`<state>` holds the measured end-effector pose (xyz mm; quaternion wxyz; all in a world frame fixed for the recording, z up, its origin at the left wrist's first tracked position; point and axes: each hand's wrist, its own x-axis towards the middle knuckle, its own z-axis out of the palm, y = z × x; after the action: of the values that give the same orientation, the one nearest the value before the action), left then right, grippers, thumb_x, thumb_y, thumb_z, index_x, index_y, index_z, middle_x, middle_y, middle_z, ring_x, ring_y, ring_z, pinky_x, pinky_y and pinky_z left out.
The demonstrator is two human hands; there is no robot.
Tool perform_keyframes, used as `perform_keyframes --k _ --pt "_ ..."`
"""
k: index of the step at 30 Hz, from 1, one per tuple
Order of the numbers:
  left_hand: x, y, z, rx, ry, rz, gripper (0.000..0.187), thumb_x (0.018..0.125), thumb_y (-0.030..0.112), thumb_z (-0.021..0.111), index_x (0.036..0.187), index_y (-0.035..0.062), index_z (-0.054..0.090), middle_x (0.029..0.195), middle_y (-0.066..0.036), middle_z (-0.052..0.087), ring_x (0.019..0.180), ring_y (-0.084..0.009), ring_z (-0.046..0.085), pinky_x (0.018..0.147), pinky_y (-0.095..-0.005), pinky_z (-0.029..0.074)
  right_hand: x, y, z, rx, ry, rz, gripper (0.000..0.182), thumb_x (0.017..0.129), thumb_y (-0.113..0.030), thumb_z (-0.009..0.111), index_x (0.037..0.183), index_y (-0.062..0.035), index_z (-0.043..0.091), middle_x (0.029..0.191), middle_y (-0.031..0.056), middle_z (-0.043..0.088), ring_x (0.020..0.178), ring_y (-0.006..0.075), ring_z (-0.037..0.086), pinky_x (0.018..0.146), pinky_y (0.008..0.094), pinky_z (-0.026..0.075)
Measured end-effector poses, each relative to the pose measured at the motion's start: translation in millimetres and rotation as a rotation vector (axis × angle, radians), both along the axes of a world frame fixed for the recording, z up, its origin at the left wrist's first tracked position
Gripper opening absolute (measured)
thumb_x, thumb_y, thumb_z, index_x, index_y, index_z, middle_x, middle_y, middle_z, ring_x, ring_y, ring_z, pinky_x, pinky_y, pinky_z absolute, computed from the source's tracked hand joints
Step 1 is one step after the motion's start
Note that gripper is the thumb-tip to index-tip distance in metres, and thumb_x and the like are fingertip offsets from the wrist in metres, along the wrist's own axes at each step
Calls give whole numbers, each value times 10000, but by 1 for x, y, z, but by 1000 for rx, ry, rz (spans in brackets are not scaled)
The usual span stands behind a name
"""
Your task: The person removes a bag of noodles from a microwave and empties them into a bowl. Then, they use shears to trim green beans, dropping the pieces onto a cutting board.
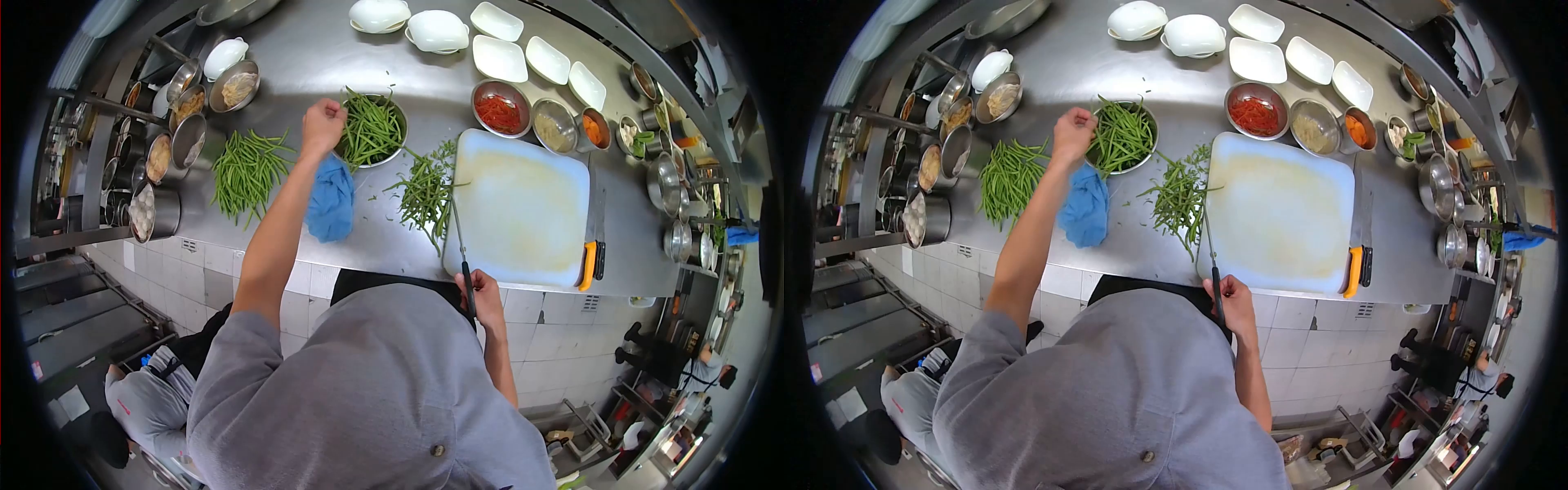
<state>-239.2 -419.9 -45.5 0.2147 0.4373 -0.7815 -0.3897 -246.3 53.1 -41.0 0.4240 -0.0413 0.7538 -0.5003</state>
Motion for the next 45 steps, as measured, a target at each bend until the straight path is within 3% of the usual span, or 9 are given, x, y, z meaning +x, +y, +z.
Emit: perform_keyframes --k 2,8,12,16,29,32,38,41,45 --pt "4 3 14 96 244 5 172 898 135 689 979 -16 678 831 -96 712 771 -143 666 675 -311 535 -2 -1 2 -1 8 13 435 917 -352 738 698 -119 443 575 -32 485 436 70 485 414 236 381" --pt "18 48 67 418 423 -177 123 929 105 683 1028 32 691 882 -21 707 755 -68 611 600 -237 471 -10 -8 15 -144 -32 111 402 906 -309 756 739 -94 460 601 -44 473 492 44 466 454 219 378" --pt "31 94 59 620 332 -433 142 945 138 676 1058 56 700 897 -13 706 718 -39 570 608 -210 424 -17 -22 37 -187 -95 203 371 921 -303 735 779 -85 470 620 -56 460 524 36 448 479 212 380" --pt "40 133 42 833 269 -454 158 944 142 678 1073 54 701 901 -5 700 759 -42 578 638 -220 435 -20 -29 46 -215 -154 228 360 932 -306 718 789 -86 471 627 -56 461 532 34 447 481 211 380" --pt "45 158 18 932 36 -593 194 929 132 671 1084 20 698 849 -2 674 676 -43 525 581 -211 384 -17 -22 36 -126 -202 216 428 915 -394 733 739 -90 488 552 -44 461 434 49 469 404 217 339" --pt "46 163 13 914 35 -541 202 943 138 668 1096 9 689 866 -2 669 700 -43 523 600 -206 397 -12 -17 24 -89 -193 177 433 917 -389 732 718 -94 486 547 -46 456 425 48 467 396 215 334" --pt "43 162 -1 1019 626 -68 117 962 164 673 1022 73 630 896 7 630 773 -70 573 676 -213 479 -6 -10 13 -126 -141 139 435 912 -389 736 716 -105 471 562 -53 458 458 45 476 421 216 349" --pt "41 158 0 1082 747 101 107 962 162 676 934 122 580 866 14 604 777 -87 597 701 -234 511 -6 -9 14 -146 -173 174 421 915 -396 730 749 -106 474 574 -56 460 485 44 481 444 210 351" --pt "44 158 6 1123 738 95 145 957 167 685 897 128 559 850 13 599 781 -92 599 715 -241 519 -7 -14 23 -176 -187 231 416 919 -416 719 785 -104 479 581 -59 463 497 42 480 451 209 342"
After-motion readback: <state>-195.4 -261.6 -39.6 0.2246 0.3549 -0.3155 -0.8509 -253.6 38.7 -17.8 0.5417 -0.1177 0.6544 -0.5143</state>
